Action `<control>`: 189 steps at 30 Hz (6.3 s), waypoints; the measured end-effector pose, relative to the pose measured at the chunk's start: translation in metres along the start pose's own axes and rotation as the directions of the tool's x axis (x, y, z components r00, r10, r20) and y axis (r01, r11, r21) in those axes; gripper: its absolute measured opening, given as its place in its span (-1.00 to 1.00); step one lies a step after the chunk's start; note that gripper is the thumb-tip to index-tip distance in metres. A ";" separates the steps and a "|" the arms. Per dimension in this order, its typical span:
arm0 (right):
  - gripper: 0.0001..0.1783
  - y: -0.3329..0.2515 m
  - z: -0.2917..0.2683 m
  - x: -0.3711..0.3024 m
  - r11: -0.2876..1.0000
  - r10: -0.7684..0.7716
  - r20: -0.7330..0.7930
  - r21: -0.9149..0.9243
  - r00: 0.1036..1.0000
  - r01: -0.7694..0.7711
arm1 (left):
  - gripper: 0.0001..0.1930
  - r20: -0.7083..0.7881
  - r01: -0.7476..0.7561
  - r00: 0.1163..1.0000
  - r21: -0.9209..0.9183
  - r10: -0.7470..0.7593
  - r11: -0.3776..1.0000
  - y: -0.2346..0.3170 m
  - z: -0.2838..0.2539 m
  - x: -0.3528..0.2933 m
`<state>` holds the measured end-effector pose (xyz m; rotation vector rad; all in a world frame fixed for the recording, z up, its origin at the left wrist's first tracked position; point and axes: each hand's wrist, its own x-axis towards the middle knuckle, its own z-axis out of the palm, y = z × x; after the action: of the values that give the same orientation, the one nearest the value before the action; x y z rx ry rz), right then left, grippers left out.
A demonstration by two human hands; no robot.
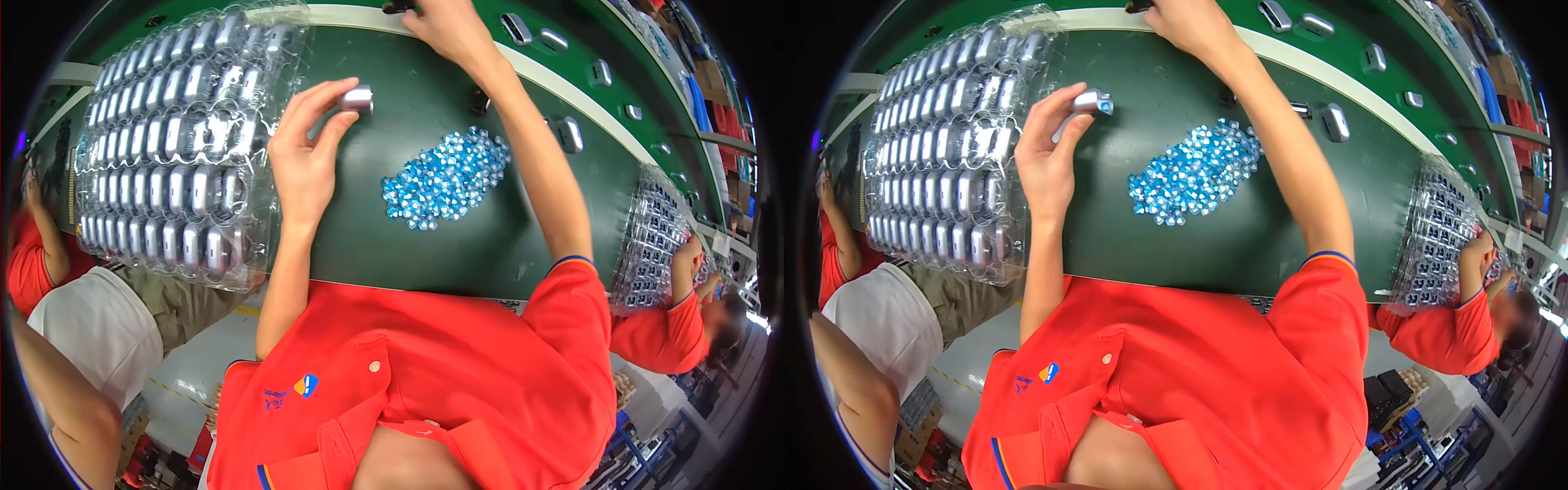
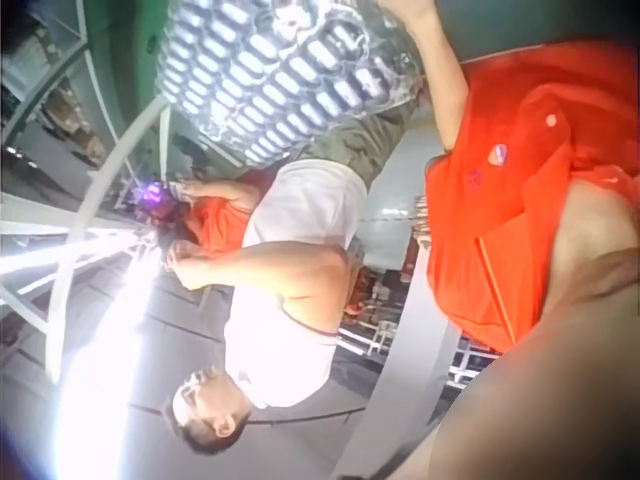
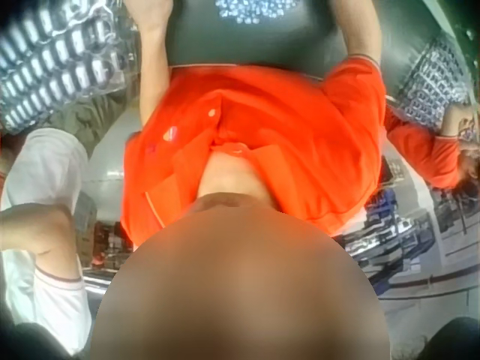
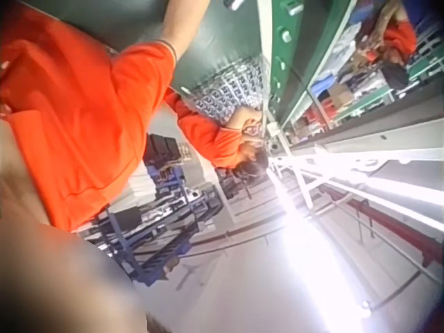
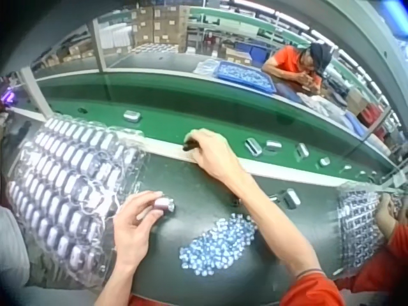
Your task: Assembling small electronic components by inserting internal parts into silver outer casings.
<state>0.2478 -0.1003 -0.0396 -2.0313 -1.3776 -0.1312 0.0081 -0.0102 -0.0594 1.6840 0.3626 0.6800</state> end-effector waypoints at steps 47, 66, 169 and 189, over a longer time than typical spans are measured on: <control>-0.47 -0.097 -0.003 -0.111 -0.121 0.068 0.491 0.868 0.868 -0.482 | -0.61 0.322 0.068 0.946 -0.077 -0.040 0.995 0.029 -0.008 0.002; -0.62 0.124 -0.039 -0.032 0.933 0.049 0.057 -0.359 0.997 -0.026 | -0.51 0.180 -0.168 0.982 0.969 -0.050 0.182 0.015 -0.129 0.123; -0.62 -0.094 -0.006 -0.125 0.491 0.534 0.118 0.763 0.838 -0.420 | -0.60 0.252 0.291 0.933 -0.111 -0.257 0.950 -0.004 0.014 0.006; -0.51 -0.103 -0.019 -0.134 0.010 0.075 0.471 0.881 0.879 -0.473 | -0.62 0.502 0.175 0.865 -0.343 0.022 0.923 0.023 0.005 -0.006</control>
<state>0.1064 -0.1941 -0.0347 -0.9526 -0.6645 1.1231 0.0038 -0.0231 -0.0393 1.3961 -0.0723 0.2107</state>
